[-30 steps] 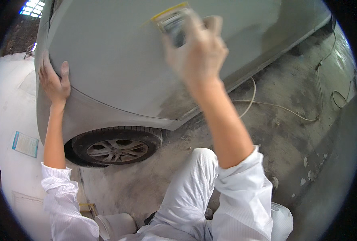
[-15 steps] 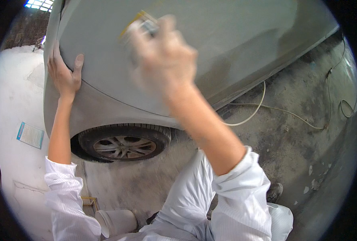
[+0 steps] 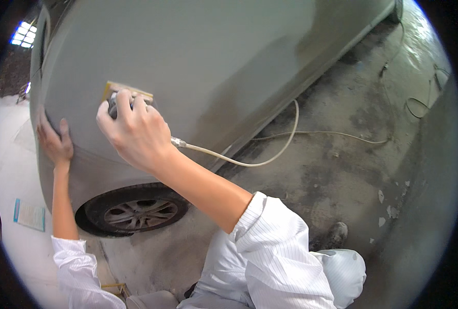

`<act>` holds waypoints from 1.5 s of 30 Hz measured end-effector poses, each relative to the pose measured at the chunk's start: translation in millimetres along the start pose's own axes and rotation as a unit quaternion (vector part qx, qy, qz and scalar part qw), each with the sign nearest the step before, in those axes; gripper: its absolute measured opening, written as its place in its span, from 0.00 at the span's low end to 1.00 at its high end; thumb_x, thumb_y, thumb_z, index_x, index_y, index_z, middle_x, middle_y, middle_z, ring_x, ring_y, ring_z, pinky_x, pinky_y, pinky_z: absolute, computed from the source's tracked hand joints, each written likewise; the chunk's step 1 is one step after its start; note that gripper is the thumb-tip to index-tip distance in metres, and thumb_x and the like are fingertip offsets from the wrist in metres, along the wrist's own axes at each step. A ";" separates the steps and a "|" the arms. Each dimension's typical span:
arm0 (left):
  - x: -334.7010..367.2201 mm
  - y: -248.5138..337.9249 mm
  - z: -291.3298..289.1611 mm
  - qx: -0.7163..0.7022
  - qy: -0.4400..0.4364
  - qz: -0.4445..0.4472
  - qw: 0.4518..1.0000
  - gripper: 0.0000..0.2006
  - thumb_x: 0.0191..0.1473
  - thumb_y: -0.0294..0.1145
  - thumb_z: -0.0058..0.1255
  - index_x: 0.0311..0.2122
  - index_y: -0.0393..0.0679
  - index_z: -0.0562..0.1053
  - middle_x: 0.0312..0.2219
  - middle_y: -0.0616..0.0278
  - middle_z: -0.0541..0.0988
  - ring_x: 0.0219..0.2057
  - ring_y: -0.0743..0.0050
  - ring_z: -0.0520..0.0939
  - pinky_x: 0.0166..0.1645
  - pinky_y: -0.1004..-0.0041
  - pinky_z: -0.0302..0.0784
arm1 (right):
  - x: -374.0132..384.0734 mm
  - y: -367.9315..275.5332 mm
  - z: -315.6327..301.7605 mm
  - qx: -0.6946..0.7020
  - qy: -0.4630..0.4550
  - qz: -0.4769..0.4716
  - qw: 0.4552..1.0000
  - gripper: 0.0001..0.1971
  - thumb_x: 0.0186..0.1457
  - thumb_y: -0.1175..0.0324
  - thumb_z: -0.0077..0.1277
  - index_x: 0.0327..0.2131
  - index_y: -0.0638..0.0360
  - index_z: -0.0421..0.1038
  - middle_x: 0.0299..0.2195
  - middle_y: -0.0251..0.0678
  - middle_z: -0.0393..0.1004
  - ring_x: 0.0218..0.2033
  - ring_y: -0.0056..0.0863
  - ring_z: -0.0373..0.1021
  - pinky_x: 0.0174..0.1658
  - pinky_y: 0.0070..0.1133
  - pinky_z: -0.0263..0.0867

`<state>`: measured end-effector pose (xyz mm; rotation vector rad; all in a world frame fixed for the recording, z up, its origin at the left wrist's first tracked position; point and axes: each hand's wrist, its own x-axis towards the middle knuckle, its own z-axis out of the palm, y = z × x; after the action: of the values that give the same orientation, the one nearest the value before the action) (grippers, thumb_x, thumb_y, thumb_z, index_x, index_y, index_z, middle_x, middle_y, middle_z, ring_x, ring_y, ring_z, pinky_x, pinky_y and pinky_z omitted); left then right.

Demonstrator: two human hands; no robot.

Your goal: The person uses a handheld orbital sander to smooth the side panel of a grey car. They move the sander in steady overlapping passes along the panel, keeping the left hand on the surface for stability.

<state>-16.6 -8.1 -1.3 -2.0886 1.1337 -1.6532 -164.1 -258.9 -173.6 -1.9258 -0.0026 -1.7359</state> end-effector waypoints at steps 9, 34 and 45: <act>-2.5 -6.4 7.1 -0.010 0.001 -0.002 1.000 0.37 0.72 0.48 0.48 0.75 0.30 0.59 0.72 0.39 0.65 0.74 0.38 0.64 0.77 0.48 0.55 | 41.3 117.1 -67.2 -0.056 0.083 0.174 0.980 0.31 0.43 0.66 0.78 0.53 0.49 0.80 0.42 0.44 0.71 0.34 0.45 0.81 0.33 0.37 0.80; 0.1 0.5 3.8 0.011 -0.040 -0.028 0.999 0.38 0.73 0.46 0.40 0.76 0.26 0.53 0.73 0.33 0.60 0.74 0.32 0.59 0.78 0.44 0.50 | 65.3 385.2 -174.2 -0.102 0.203 0.418 0.880 0.38 0.47 0.44 0.76 0.55 0.61 0.81 0.43 0.46 0.88 0.48 0.41 0.84 0.56 0.34 0.77; 0.7 3.7 4.6 0.012 -0.021 -0.025 0.999 0.37 0.73 0.48 0.40 0.75 0.27 0.55 0.71 0.34 0.63 0.72 0.30 0.62 0.76 0.45 0.53 | 66.1 336.0 -160.8 -0.096 0.180 0.403 0.892 0.30 0.51 0.50 0.74 0.53 0.55 0.80 0.46 0.50 0.78 0.46 0.51 0.82 0.51 0.42 0.79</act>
<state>-14.0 -12.3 -4.7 -2.1430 1.0513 -1.6291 -183.2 -631.1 -238.8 -1.3668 0.9900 -1.4809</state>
